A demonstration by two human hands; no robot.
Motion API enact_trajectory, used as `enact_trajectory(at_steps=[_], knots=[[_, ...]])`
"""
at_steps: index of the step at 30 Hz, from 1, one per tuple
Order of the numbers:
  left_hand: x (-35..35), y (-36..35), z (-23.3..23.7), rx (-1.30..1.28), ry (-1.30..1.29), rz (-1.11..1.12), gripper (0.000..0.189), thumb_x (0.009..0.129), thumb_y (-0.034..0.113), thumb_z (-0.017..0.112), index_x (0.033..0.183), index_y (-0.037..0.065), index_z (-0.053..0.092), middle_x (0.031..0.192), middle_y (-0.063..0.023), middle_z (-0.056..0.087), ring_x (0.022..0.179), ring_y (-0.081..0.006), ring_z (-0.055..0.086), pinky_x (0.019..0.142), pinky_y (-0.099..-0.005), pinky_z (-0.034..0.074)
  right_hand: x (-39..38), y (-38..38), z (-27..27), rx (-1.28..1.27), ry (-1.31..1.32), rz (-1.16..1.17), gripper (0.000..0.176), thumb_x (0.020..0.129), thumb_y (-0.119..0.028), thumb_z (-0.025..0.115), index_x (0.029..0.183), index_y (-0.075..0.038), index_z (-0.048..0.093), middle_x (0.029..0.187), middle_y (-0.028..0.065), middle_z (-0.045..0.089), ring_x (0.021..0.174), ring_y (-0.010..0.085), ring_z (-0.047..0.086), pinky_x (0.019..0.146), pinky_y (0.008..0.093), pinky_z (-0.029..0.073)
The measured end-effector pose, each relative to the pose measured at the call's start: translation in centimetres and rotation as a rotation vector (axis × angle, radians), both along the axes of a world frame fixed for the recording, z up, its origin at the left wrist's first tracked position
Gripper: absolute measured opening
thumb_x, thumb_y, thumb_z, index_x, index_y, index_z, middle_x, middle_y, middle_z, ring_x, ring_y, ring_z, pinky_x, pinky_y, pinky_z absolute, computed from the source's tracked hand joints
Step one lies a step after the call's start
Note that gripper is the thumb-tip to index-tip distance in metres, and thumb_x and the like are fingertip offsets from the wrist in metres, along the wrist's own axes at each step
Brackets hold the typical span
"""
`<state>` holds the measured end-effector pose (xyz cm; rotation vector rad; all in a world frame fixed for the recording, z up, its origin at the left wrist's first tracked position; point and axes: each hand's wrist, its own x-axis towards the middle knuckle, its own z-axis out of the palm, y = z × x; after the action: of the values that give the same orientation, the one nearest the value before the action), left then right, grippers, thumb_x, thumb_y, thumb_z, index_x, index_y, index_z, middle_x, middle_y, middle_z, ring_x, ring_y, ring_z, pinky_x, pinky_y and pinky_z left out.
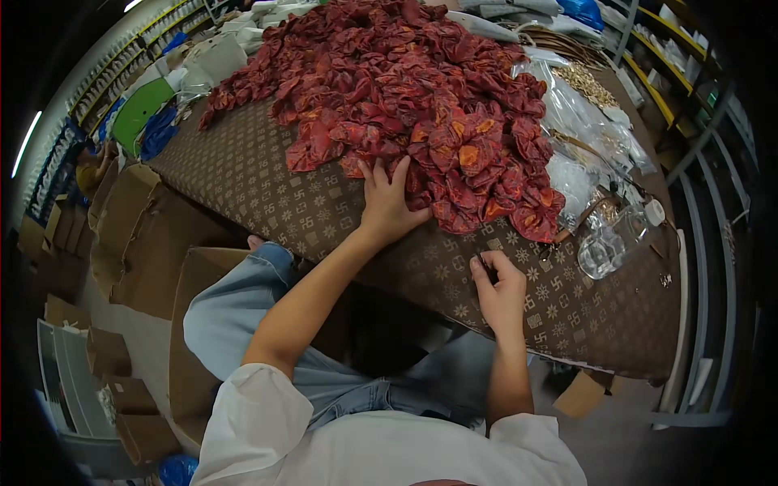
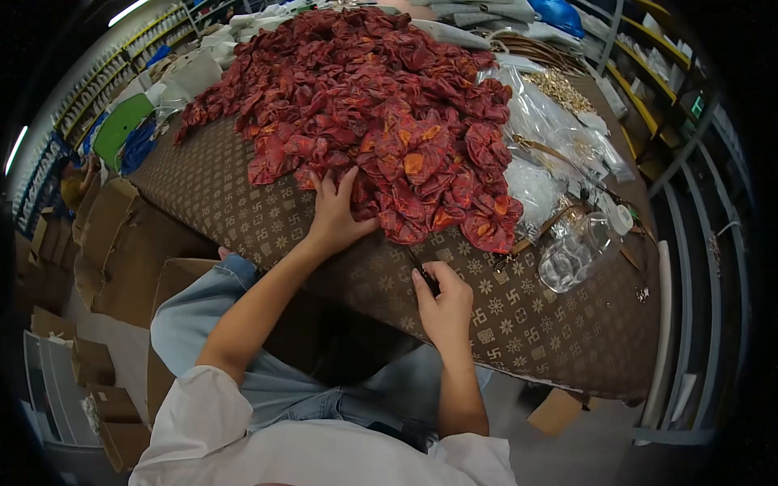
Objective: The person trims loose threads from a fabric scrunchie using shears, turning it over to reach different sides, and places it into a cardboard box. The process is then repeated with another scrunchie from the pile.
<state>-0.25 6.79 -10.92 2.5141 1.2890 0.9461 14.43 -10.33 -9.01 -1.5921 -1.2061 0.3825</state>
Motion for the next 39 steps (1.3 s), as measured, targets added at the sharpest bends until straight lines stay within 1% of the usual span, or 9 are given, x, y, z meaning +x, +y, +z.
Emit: enact_trajectory(at_steps=[2,7,9,13,14,22,26,31,39], knots=[[-0.1,0.1,-0.2,0.045,-0.023,0.000,0.089,0.056,0.036,0.072,0.128,0.014,0.026,0.127,-0.0336,0.019,0.119,-0.0554,0.003,0.095,-0.0588,0.018,0.1,-0.1,0.0,-0.009,0.030,0.052,0.016,0.079,-0.012,0.058,0.077,0.002,0.052,0.057,0.0042,0.049,0.054,0.0073,0.040,0.051,0.0231,0.035],[-0.3,-1.7,2.3,-0.107,-0.084,0.037,0.089,0.056,0.035,0.074,0.129,0.013,0.026,0.130,-0.0316,0.013,0.121,-0.0524,0.003,0.095,-0.0590,0.012,0.6,0.1,-0.9,-0.011,0.137,0.078,0.013,0.078,-0.011,0.058,0.078,0.001,0.053,0.058,0.0055,0.051,0.052,0.0097,0.043,0.049,0.0238,0.036],[0.3,-2.6,3.0,0.093,-0.101,0.124,0.083,0.060,0.032,0.072,0.128,0.014,0.027,0.133,-0.0293,0.008,0.123,-0.0512,0.000,0.095,-0.0599,0.008,0.8,-0.1,-1.2,-0.007,0.190,0.094,0.012,0.077,-0.011,0.059,0.078,0.000,0.054,0.059,0.0091,0.052,0.049,0.0139,0.045,0.048,0.0260,0.036],[3.3,-1.0,4.6,0.435,-0.095,-0.125,0.052,0.064,0.024,0.069,0.108,0.007,0.049,0.116,-0.0156,0.041,0.117,-0.0360,0.029,0.094,-0.0465,0.023,0.7,-0.1,-0.9,0.008,0.184,0.073,0.012,0.078,-0.011,0.058,0.077,0.001,0.054,0.057,0.0076,0.051,0.049,0.0122,0.044,0.048,0.0251,0.036],[4.4,-0.8,5.1,0.461,-0.108,-0.184,0.043,0.063,0.024,0.070,0.098,0.004,0.054,0.102,-0.0104,0.048,0.103,-0.0286,0.040,0.088,-0.0408,0.029,0.7,-0.2,-1.1,0.036,0.201,0.087,0.013,0.078,-0.011,0.058,0.077,0.001,0.054,0.057,0.0073,0.050,0.050,0.0120,0.043,0.048,0.0248,0.036],[6.1,0.6,5.0,0.332,0.107,-0.119,0.032,0.060,0.025,0.070,0.080,0.002,0.059,0.092,-0.0101,0.045,0.091,-0.0281,0.040,0.080,-0.0386,0.033,0.9,-0.7,-0.7,0.011,0.169,0.094,0.013,0.078,-0.010,0.058,0.078,0.002,0.054,0.057,0.0059,0.049,0.052,0.0092,0.043,0.050,0.0239,0.036],[5.6,2.6,6.5,0.017,-0.068,-0.190,0.027,0.060,0.023,0.063,0.075,0.001,0.058,0.089,-0.0140,0.049,0.089,-0.0297,0.044,0.077,-0.0387,0.037,0.8,-0.7,-0.6,0.048,0.210,0.113,0.010,0.079,-0.008,0.057,0.078,0.002,0.054,0.057,0.0039,0.049,0.053,0.0077,0.044,0.050,0.0224,0.037],[4.1,0.5,12.4,-0.892,-0.744,-0.286,0.018,0.080,0.016,0.055,0.090,0.001,0.058,0.076,0.0007,0.058,0.063,-0.0059,0.052,0.056,-0.0205,0.042,1.3,-0.8,0.1,0.011,0.417,0.134,0.009,0.081,-0.009,0.055,0.078,0.000,0.056,0.059,-0.0009,0.051,0.054,0.0065,0.044,0.051,0.0210,0.037],[2.7,-5.0,11.2,-1.355,-0.766,-0.725,0.024,0.086,0.015,0.051,0.107,0.003,0.052,0.100,-0.0035,0.058,0.091,-0.0104,0.055,0.079,-0.0246,0.045,3.9,0.4,3.0,0.341,0.657,0.024,0.022,0.076,-0.011,0.062,0.096,-0.002,0.057,0.077,-0.0027,0.053,0.063,0.0039,0.043,0.060,0.0178,0.035]])
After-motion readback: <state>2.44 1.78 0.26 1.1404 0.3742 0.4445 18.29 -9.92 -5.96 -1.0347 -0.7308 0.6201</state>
